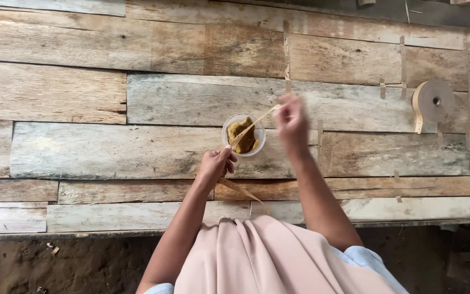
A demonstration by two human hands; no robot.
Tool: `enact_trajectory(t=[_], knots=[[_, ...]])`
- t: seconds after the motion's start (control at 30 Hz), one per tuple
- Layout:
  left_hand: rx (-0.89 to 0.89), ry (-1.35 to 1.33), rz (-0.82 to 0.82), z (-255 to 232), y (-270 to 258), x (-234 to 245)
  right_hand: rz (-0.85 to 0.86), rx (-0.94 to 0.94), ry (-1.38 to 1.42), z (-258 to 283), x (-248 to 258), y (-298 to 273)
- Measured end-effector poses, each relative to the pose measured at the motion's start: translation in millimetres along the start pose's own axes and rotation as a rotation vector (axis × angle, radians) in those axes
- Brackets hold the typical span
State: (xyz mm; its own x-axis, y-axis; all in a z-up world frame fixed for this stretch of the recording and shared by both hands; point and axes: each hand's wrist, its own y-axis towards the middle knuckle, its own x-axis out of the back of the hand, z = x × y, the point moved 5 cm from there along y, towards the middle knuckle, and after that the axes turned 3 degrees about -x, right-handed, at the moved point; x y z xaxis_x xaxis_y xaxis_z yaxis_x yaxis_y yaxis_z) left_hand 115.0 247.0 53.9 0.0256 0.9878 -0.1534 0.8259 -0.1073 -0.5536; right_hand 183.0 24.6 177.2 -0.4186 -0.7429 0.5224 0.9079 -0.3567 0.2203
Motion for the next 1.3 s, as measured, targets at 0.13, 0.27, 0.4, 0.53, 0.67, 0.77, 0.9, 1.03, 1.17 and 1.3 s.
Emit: enact_trajectory(t=[0.13, 0.27, 0.4, 0.53, 0.67, 0.77, 0.9, 1.03, 1.17, 1.3], knots=[[0.021, 0.116, -0.045, 0, 9, -3, 0.773, 0.451, -0.584, 3, -63, -76], [0.034, 0.114, -0.084, 4, 14, -3, 0.835, 0.498, -0.741, -27, -87, -99], [0.030, 0.195, -0.097, -1, 4, -3, 0.908, 0.502, -0.862, -58, -102, -105], [-0.008, 0.322, -0.120, 2, 21, -1, 0.799, 0.451, -0.958, -25, -93, -96], [0.019, 0.365, -0.129, 10, 27, 5, 0.739, 0.590, -0.802, -34, -93, -106], [0.024, 0.360, -0.106, -13, 9, -1, 0.871, 0.476, -0.951, -44, -97, -97], [0.013, 0.411, -0.106, -25, -5, -6, 0.769, 0.645, -0.899, -62, -101, -97], [-0.029, 0.466, -0.079, -31, -16, -16, 0.719, 0.678, -0.921, -67, -107, -93], [-0.085, 0.289, -0.036, -90, -82, -26, 0.955, 0.541, -1.045, -61, -106, -89], [-0.347, 0.142, 0.118, -136, -140, -33, 0.944, 0.556, -1.051, -48, -98, -87]])
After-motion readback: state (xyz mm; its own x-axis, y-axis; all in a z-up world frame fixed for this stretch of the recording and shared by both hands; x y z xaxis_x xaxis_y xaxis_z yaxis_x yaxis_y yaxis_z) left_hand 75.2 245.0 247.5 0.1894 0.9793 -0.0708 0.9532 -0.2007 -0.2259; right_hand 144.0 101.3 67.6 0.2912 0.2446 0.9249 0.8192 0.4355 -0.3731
